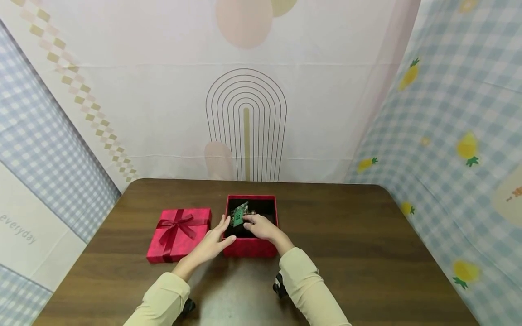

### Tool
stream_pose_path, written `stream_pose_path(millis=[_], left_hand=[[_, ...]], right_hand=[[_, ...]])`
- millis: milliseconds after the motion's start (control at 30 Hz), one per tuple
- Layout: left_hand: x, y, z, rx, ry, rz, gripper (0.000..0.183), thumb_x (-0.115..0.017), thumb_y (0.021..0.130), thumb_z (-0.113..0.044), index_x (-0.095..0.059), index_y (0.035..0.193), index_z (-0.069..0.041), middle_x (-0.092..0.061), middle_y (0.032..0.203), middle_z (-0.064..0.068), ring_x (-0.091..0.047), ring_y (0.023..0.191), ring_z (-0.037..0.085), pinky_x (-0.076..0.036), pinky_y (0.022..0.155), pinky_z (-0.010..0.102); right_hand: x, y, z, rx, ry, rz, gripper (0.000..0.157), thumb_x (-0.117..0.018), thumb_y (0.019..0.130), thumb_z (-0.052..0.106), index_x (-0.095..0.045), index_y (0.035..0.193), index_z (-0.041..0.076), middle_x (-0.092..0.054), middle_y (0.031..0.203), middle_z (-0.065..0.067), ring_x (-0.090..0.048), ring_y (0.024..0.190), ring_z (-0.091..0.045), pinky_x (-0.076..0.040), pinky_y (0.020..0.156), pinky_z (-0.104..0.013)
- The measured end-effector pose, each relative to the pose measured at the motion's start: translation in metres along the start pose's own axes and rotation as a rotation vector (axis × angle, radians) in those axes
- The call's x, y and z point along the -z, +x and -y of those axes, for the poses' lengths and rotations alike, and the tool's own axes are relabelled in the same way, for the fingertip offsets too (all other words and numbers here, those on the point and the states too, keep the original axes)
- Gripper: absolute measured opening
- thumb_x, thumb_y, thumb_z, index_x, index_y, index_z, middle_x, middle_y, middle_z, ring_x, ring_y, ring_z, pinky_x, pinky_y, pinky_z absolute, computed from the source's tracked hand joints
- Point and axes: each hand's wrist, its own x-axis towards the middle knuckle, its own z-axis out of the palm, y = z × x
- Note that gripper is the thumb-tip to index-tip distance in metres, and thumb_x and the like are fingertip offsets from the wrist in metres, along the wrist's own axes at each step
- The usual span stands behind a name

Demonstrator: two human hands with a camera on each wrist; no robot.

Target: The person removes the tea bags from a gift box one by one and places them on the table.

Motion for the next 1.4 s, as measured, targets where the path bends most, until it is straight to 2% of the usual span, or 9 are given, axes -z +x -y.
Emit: stream_pose_path(millis=[100,233,333,467,633,767,1033,1233,1400], left_hand=[[0.001,0.001,0.000,-0.005,0.002,-0.009,0.064,-0.053,0.093,-0.022,-0.023,0.141,0.007,-0.011,0.146,0.030,-0.027,0.129,0.045,-0.027,0.102,0.053],[0.001,0.003,-0.001,-0.018,0.001,-0.028,0.063,-0.053,0.092,-0.020,-0.024,0.140,0.008,-0.012,0.146,0.031,-0.027,0.129,0.044,-0.027,0.103,0.052],[0.001,0.003,-0.001,-0.019,-0.005,-0.032,0.063,-0.053,0.092,-0.020,-0.024,0.140,0.008,-0.011,0.146,0.031,-0.026,0.129,0.044,-0.026,0.103,0.053],[0.000,0.003,0.000,-0.015,-0.004,-0.026,0.064,-0.053,0.092,-0.022,-0.023,0.141,0.007,-0.011,0.146,0.030,-0.025,0.130,0.045,-0.026,0.103,0.053],[-0.001,0.001,0.002,-0.012,-0.011,-0.019,0.064,-0.052,0.093,-0.022,-0.021,0.142,0.006,-0.009,0.147,0.030,-0.024,0.130,0.046,-0.025,0.103,0.054],[-0.002,0.001,0.001,-0.016,-0.011,-0.027,0.063,-0.052,0.093,-0.019,-0.022,0.141,0.007,-0.009,0.147,0.030,-0.024,0.129,0.046,-0.025,0.102,0.054],[-0.004,0.000,0.001,-0.031,-0.003,-0.031,0.066,-0.053,0.092,-0.021,-0.020,0.141,0.008,-0.008,0.147,0.029,-0.023,0.131,0.044,-0.024,0.104,0.053],[-0.004,-0.002,-0.001,-0.040,0.016,-0.040,0.067,-0.054,0.092,-0.023,-0.021,0.141,0.009,-0.009,0.147,0.030,-0.024,0.130,0.045,-0.024,0.103,0.053],[-0.004,-0.001,0.001,-0.066,-0.010,-0.050,0.066,-0.053,0.092,-0.024,-0.022,0.140,0.009,-0.010,0.146,0.031,-0.023,0.130,0.046,-0.022,0.103,0.055]], right_hand=[[0.001,0.001,0.000,0.012,0.048,-0.076,0.035,-0.047,0.093,0.009,-0.052,0.126,-0.003,-0.051,0.128,-0.022,-0.056,0.109,-0.030,-0.041,0.094,-0.045],[0.002,0.001,0.000,0.044,0.094,-0.212,0.031,-0.053,0.090,0.005,-0.058,0.118,-0.006,-0.058,0.118,-0.022,-0.067,0.079,-0.024,-0.051,0.077,-0.036],[0.003,0.000,0.000,0.052,0.113,-0.306,0.028,-0.057,0.086,0.001,-0.062,0.113,-0.005,-0.062,0.112,-0.021,-0.067,0.073,-0.021,-0.050,0.064,-0.027],[0.005,-0.004,0.000,0.058,0.157,-0.396,0.028,-0.059,0.084,-0.001,-0.063,0.112,-0.003,-0.063,0.109,-0.019,-0.067,0.072,-0.022,-0.043,0.055,-0.021],[0.011,-0.012,-0.001,0.085,0.200,-0.469,0.030,-0.058,0.083,-0.003,-0.062,0.113,-0.004,-0.064,0.106,-0.021,-0.067,0.073,-0.026,-0.043,0.055,-0.019],[0.022,-0.018,-0.013,0.105,0.273,-0.514,0.031,-0.056,0.084,-0.006,-0.060,0.115,-0.007,-0.064,0.103,-0.025,-0.067,0.074,-0.029,-0.047,0.061,-0.018],[0.048,-0.039,-0.044,0.058,0.499,-0.623,0.033,-0.051,0.086,-0.010,-0.052,0.118,-0.015,-0.057,0.110,-0.032,-0.062,0.065,-0.002,-0.051,0.067,-0.019],[0.064,-0.055,-0.069,0.013,0.581,-0.747,0.033,-0.052,0.086,-0.008,-0.052,0.118,-0.015,-0.064,0.101,-0.020,-0.060,0.063,0.000,-0.049,0.064,-0.015],[0.073,-0.064,-0.098,0.117,0.624,-0.744,0.033,-0.059,0.084,0.000,-0.057,0.116,-0.010,-0.067,0.095,-0.010,-0.062,0.064,-0.003,-0.048,0.060,-0.014]])
